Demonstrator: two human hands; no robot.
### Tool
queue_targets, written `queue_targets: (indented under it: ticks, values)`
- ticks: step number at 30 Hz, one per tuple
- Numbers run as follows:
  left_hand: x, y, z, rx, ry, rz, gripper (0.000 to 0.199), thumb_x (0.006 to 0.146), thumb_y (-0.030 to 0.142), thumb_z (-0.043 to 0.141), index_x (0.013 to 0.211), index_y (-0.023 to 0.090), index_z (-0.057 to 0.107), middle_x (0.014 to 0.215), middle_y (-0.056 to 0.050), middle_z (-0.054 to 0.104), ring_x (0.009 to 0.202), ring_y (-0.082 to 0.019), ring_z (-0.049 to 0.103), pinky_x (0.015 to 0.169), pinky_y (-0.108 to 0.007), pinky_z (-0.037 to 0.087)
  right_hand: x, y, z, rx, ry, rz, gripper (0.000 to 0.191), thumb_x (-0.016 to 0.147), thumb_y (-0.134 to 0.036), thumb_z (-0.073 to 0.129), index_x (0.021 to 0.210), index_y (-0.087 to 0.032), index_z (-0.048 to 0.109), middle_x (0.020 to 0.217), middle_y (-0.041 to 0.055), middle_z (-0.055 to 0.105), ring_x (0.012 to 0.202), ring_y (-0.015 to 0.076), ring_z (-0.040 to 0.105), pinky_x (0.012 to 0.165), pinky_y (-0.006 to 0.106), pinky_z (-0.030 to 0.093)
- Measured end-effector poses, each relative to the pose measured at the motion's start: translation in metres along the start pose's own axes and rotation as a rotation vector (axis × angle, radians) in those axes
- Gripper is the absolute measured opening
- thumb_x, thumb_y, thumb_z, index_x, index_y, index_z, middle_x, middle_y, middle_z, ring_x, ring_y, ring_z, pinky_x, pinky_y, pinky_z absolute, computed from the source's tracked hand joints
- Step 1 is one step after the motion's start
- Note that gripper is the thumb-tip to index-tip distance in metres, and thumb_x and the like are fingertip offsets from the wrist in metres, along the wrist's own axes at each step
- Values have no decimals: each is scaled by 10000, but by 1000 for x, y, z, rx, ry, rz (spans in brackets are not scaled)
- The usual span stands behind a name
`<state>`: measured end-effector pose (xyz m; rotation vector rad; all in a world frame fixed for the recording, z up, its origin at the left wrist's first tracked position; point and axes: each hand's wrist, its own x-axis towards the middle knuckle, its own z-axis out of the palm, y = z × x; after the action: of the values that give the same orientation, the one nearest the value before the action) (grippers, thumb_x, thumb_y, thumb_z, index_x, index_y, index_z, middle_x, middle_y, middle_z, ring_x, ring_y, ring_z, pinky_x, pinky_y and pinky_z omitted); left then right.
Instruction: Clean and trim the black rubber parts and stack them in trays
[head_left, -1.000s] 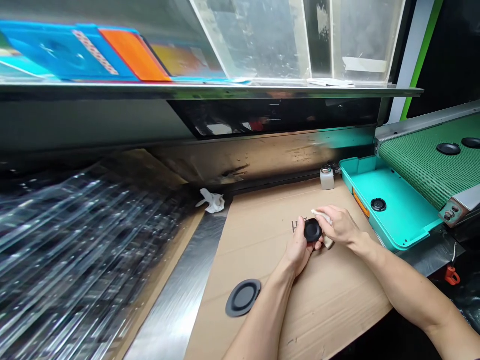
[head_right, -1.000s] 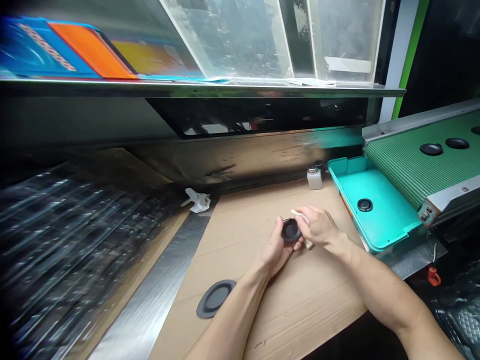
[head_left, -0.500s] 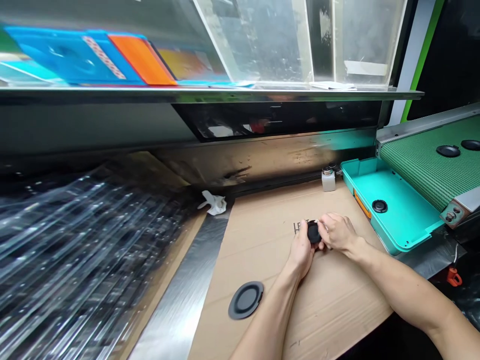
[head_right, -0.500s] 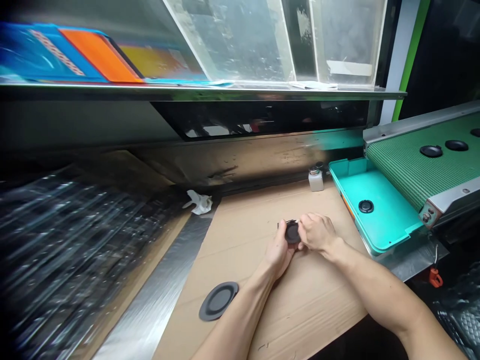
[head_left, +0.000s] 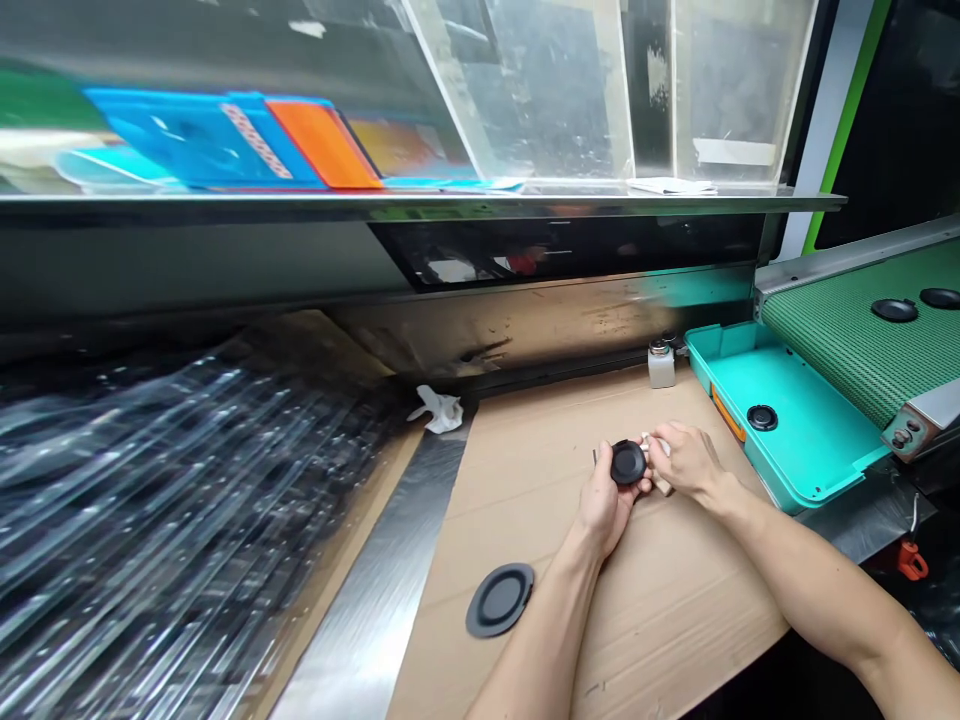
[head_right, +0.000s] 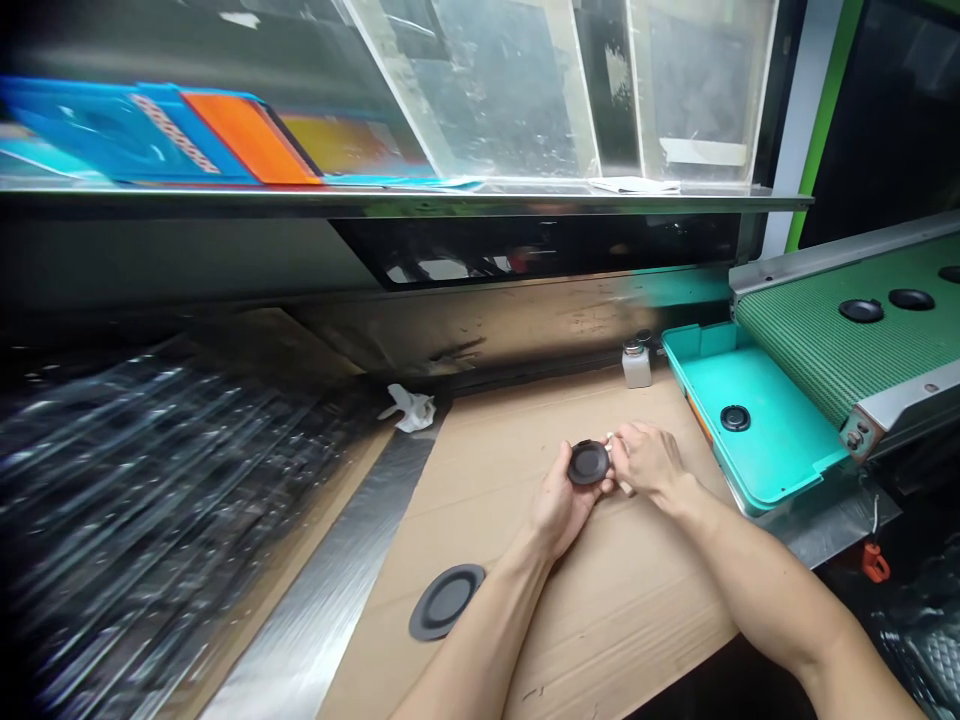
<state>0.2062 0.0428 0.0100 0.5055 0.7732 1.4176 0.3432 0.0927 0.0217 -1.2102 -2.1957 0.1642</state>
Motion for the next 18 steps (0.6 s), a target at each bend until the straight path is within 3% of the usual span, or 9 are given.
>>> queue_targets:
  ticks: [4,8,12,18]
  values:
    - [1,12,-2,-181,4,-62,389,1022,367,381,1096,117,670,959,-126,713,744,-187,663,629,-296,540,0,-1,-7,169,78,-67,191,992,-233,507,931,-206,686,878,41,671,819,162,607,746,253,421]
    - [0,17,-1,-310,15,-82,381,1016,277,358,1120,111,684,1041,-115,724,920,-195,686,841,-340,573,-5,-18,-3,299,61,-169,176,958,-184,511,1035,-195,668,952,51,655,873,170,604,804,259,458]
    - [-1,14,2,-323,-15,-105,399,1010,274,361,1125,87,694,1094,-139,728,1084,-235,673,1029,-394,511,-8,-27,6,310,72,-111,146,914,-174,559,1034,-192,641,975,57,638,886,180,603,820,275,479]
    - [-2,5,6,-309,-10,-120,367,1021,311,388,1050,117,698,1125,-136,728,1202,-253,638,1106,-422,460,-8,-32,12,266,68,-63,141,954,-183,513,984,-203,648,1021,65,636,950,176,598,862,278,477]
